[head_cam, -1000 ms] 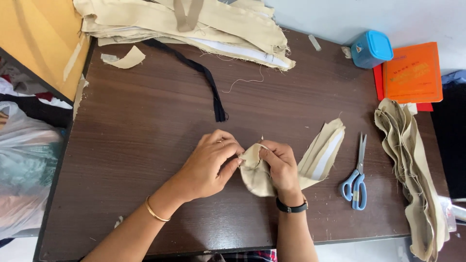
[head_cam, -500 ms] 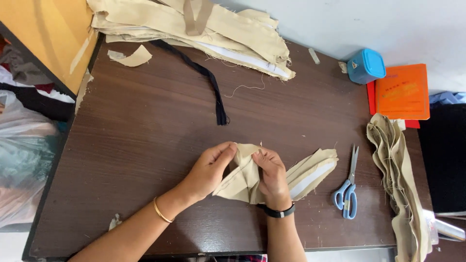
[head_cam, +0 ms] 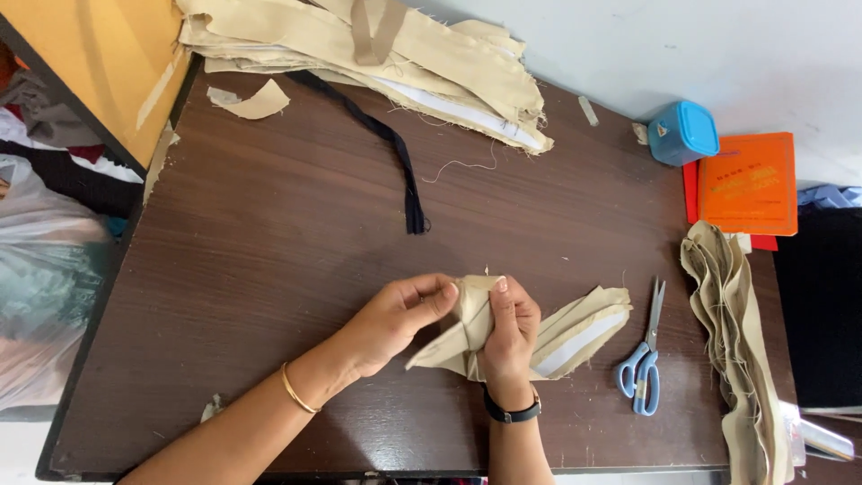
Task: Trimming excess material from fabric components using scissors on a workbench.
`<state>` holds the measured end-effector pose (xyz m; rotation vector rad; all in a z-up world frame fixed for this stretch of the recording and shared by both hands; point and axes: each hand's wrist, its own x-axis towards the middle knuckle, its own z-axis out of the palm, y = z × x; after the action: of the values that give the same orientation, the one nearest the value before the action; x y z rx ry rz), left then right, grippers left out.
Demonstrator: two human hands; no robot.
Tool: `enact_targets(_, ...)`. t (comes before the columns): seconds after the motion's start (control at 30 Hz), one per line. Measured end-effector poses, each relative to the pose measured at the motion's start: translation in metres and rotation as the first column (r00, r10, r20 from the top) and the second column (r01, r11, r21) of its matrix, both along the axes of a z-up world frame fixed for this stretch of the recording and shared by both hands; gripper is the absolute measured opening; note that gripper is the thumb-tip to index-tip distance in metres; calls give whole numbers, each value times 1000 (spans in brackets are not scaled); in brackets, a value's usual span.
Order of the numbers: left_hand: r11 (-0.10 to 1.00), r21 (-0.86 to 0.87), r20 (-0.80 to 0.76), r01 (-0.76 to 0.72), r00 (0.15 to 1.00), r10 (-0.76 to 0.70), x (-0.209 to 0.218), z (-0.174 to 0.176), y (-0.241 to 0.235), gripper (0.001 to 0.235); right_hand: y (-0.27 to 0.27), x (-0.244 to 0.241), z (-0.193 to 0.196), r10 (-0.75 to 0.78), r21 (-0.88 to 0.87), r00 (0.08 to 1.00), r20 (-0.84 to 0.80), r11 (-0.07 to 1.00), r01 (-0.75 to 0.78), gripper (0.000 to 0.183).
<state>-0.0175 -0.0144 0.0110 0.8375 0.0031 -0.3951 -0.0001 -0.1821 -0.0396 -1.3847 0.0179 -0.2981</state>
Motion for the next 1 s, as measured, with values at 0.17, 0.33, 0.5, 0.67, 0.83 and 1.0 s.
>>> enact_targets(0.17,995,55,51,81,995,-84,-1,-8,1,20,14,-6,18,0,-80,998,61,997,5,39)
enact_targets(0.33,989,133,192,62,978,-87,0,-37,-7,20,16,-8,17,35,-137,998,49,990,-28,39)
enact_targets(0.5,965,261,321,-3,943,-84,-2,-20,0,26,7,-5,6,0,-244,996,88,970,21,40)
enact_targets(0.67,990,121,93,67,993,-78,-3,7,4,19,7,-3,13,-36,-262,990,138,962,71,43)
enact_targets(0.83,991,72,47,117,992,-121,-1,-11,1,19,6,-5,14,-60,-326,988,144,940,104,43)
enact_targets(1.0,992,54,48,118,992,-121,0,-18,-1,20,8,-8,16,-62,-371,989,136,922,109,42)
